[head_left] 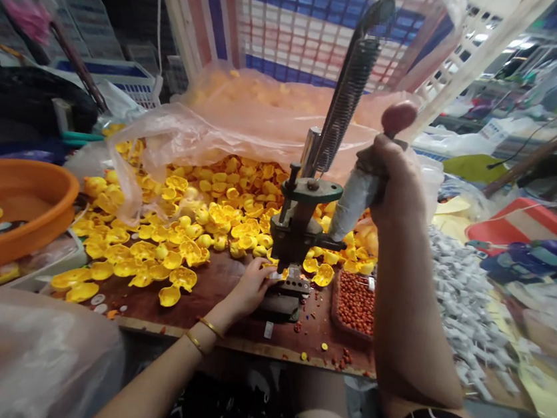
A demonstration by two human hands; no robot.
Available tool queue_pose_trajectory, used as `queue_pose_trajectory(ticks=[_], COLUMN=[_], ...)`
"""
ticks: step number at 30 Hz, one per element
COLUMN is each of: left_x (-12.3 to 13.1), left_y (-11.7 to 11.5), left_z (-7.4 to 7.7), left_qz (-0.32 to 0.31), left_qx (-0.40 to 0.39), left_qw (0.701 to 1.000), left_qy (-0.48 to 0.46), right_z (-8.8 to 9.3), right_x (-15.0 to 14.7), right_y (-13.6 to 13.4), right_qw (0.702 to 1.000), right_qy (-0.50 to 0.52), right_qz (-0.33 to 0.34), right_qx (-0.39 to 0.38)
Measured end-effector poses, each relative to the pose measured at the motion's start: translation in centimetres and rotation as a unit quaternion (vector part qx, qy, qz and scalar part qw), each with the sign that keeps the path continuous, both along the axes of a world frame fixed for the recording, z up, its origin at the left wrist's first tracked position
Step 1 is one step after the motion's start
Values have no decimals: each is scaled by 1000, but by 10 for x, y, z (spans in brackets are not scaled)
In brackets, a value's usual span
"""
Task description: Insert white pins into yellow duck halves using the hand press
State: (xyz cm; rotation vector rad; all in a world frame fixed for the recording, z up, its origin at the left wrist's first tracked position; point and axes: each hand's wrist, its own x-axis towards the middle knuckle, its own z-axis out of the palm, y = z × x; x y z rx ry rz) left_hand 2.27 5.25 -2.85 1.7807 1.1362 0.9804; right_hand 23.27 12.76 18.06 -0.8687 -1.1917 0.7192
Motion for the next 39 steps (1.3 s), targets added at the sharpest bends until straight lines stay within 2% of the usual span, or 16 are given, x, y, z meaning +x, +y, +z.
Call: queue_pose_trajectory(ticks=[5, 8, 13, 15, 17, 18, 20, 22, 24, 25, 27, 29, 31, 33, 36, 39], left_x=[1, 0, -9, -17, -26, -31, -42, -53, -66, -73, -86, -97, -103, -103, -95, -87], left_y=[-2, 0, 4, 3, -2, -7, -19, -38, -63, -77, -108, -138, -165, -184, -195, -188], left_z=[-2, -5, -10, -8, -1, 4, 15, 26, 35, 37, 35, 23, 2, -23, -57, -77], left_qz=[4, 14, 51, 62, 67, 69, 74, 84, 87, 79, 47, 15, 11, 40, 117, 151], left_qx=[3, -15, -79, -103, -122, -129, -144, -177, -238, -279, -370, -453, -506, -534, -542, -515], left_qw=[1000, 1000, 994, 989, 984, 982, 977, 963, 935, 917, 874, 823, 767, 709, 627, 614], left_qy=[-9, -21, -59, -82, -107, -117, -142, -186, -249, -276, -311, -343, -394, -459, -547, -579], right_z=[-21, -28, -18, -29, -50, -62, -84, -103, -121, -130, -151, -175, -199, -220, -241, -251], right_x=[-29, -34, -6, 7, 16, 19, 18, 9, -11, -24, -53, -81, -103, -119, -133, -141], right_y=[-72, -80, -6, 17, 19, 11, -19, -61, -106, -127, -164, -192, -210, -218, -221, -220], right_qw=[977, 961, 997, 998, 991, 989, 984, 956, 932, 935, 935, 900, 852, 816, 793, 810], right_qy=[-34, -24, -6, 5, -2, -14, -43, -83, -159, -216, -332, -403, -441, -478, -526, -529], right_qz=[-144, -181, -72, -21, -6, -25, -133, -280, -319, -267, -64, 148, 280, 325, 303, 250], right_qx=[153, 210, 23, -64, -132, -143, -106, -20, 63, 92, 107, 72, 21, -22, -52, -47])
